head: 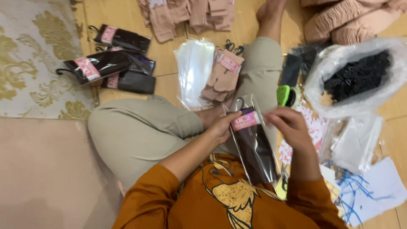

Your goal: The person places pairs of socks into individual plastic sleeves and uses a tape dispenser to seal them.

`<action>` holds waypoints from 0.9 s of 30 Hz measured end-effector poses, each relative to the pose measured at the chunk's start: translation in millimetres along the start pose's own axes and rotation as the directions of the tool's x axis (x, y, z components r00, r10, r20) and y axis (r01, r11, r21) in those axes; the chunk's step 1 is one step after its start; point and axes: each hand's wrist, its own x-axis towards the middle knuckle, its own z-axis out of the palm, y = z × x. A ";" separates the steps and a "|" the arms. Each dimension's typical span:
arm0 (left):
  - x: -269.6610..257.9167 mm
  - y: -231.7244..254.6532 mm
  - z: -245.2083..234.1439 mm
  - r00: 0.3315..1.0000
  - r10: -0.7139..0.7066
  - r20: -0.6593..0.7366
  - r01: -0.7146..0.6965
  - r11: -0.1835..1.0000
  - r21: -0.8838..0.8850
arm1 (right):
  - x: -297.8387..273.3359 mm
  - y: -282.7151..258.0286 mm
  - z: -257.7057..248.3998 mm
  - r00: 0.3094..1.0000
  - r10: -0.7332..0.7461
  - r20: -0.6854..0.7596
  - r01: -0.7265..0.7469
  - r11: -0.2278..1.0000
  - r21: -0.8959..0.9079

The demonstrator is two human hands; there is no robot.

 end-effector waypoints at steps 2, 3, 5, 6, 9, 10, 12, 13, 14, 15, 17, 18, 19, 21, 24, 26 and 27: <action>2.6 -23.8 0.4 0.999 -0.011 0.033 0.005 0.982 0.188 | -10.3 33.0 39.2 0.986 0.162 -0.048 -0.163 0.837 -0.523; 8.6 -29.8 3.6 0.998 0.019 0.068 -0.042 0.934 0.354 | -6.5 52.5 56.4 0.955 0.269 -0.126 -0.234 0.422 -0.876; 2.9 -11.2 1.6 0.991 0.128 0.032 -0.128 0.878 0.461 | -23.2 65.4 61.7 0.987 0.111 -0.116 -0.152 0.406 -0.901; 0.2 -0.6 -1.4 0.968 0.252 0.005 -0.211 0.802 0.559 | -30.4 72.7 66.4 0.995 -0.053 -0.085 -0.058 0.381 -0.923; -22.7 35.1 17.5 0.957 0.275 0.090 -0.267 0.722 0.639 | -31.4 87.1 68.4 0.980 -0.198 0.005 0.091 0.428 -0.899; -12.0 31.0 10.2 0.958 0.274 0.086 -0.264 0.721 0.641 | -33.4 83.8 66.9 0.981 -0.196 0.004 0.090 0.432 -0.897; 11.6 26.0 -1.6 0.983 0.125 0.135 -0.184 0.686 0.704 | -33.1 76.7 62.1 0.999 -0.035 -0.017 0.005 0.567 -0.823; 23.0 40.5 -5.8 0.982 0.132 0.136 -0.190 0.684 0.704 | -37.6 76.1 46.1 0.999 -0.042 -0.015 0.011 0.569 -0.822; 33.9 55.2 -9.6 0.971 0.227 0.082 -0.233 0.793 0.563 | -42.1 75.3 29.8 0.990 0.089 -0.106 -0.138 0.669 -0.730; 43.6 72.1 -15.4 0.952 0.307 0.014 -0.285 0.866 0.411 | -47.3 75.0 17.0 0.956 0.229 -0.181 -0.292 0.738 -0.608; 31.2 113.5 -22.5 0.908 0.420 -0.003 -0.383 0.830 0.405 | -71.3 73.6 -15.8 0.944 0.283 -0.170 -0.326 0.881 -0.342; 25.4 134.7 -24.7 0.853 0.521 -0.022 -0.472 0.789 0.393 | -83.2 73.9 -32.3 0.933 0.334 -0.135 -0.343 0.938 -0.052; -3.2 134.8 0.1 0.852 0.523 -0.014 -0.476 0.786 0.395 | -79.5 65.9 -29.8 0.934 0.328 -0.141 -0.338 0.940 -0.052; -61.5 129.4 47.8 0.564 0.645 0.515 -0.771 0.188 0.608 | -79.3 48.2 -24.4 0.912 0.299 -0.280 -0.053 0.764 0.643; -119.7 117.6 92.0 0.324 0.174 0.930 -0.937 -0.078 0.341 | -54.0 11.1 -9.8 0.970 0.170 -0.176 0.021 0.660 0.751; -118.4 89.8 91.5 0.470 0.285 0.835 -0.880 0.074 0.470 | -24.7 -25.7 -10.9 0.991 0.012 -0.135 0.088 0.696 0.713; -117.9 76.6 90.3 0.618 0.378 0.689 -0.785 0.241 0.572 | -8.9 -44.2 -11.6 0.988 -0.138 -0.064 0.144 0.718 0.681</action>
